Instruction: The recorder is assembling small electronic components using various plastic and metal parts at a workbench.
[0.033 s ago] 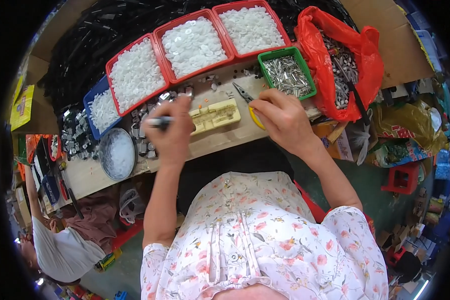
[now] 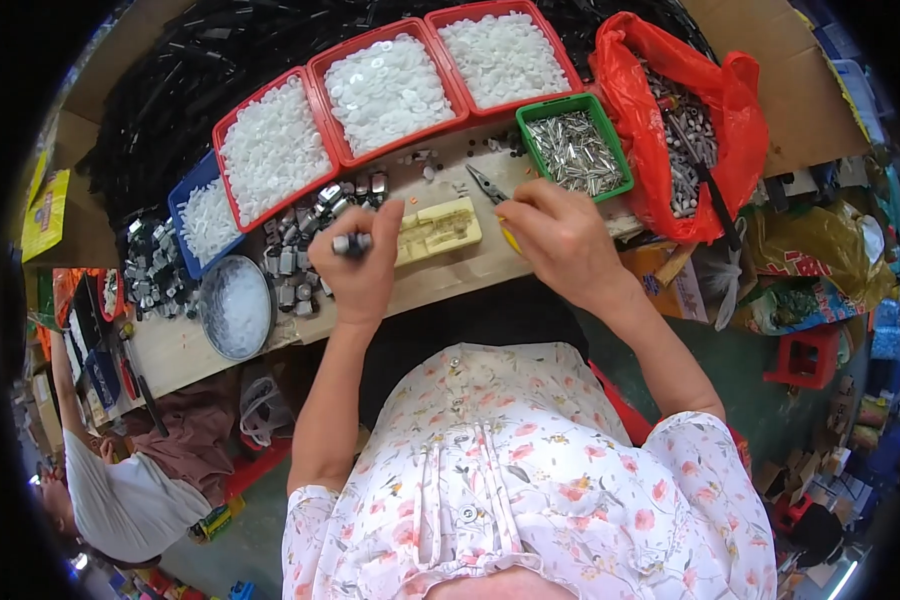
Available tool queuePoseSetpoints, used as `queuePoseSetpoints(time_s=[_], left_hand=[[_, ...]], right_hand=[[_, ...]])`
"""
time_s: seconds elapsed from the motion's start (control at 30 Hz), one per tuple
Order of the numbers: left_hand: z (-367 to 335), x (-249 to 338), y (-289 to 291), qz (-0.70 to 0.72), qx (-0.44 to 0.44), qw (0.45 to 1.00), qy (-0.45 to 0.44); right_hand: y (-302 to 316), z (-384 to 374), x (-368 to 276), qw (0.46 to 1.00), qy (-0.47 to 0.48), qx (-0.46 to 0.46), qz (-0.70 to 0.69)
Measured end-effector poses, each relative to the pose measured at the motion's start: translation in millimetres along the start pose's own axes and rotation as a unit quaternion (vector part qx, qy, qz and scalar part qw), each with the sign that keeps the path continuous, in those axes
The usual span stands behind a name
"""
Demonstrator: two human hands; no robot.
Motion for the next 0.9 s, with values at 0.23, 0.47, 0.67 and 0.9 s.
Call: queuePoseSetpoints(time_s=[0.23,0.47,0.67,0.9], left_hand=[[4,-41,11,0.345,0.134,0.902,0.224],[7,-57,31,0.557,0.123,0.761,0.308],[14,-58,28,0.600,0.129,0.733,0.295],[21,-62,31,0.641,0.118,0.700,0.291]], right_hand=[[-45,1,13,0.992,-0.035,-0.096,0.069],[-52,2,19,0.985,-0.069,-0.133,0.083],[-56,8,16,0.978,-0.125,-0.120,0.118],[-49,27,0,0.972,-0.128,-0.137,0.141]])
Point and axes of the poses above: each hand's wrist, its own z-axis away from the middle knuckle, its own y-axis out of the back of the hand, x = y × z, the point moved 9 cm from there along -z, towards the middle knuckle, and after that the axes turned 5 degrees about -x, right-handed, at the moved point
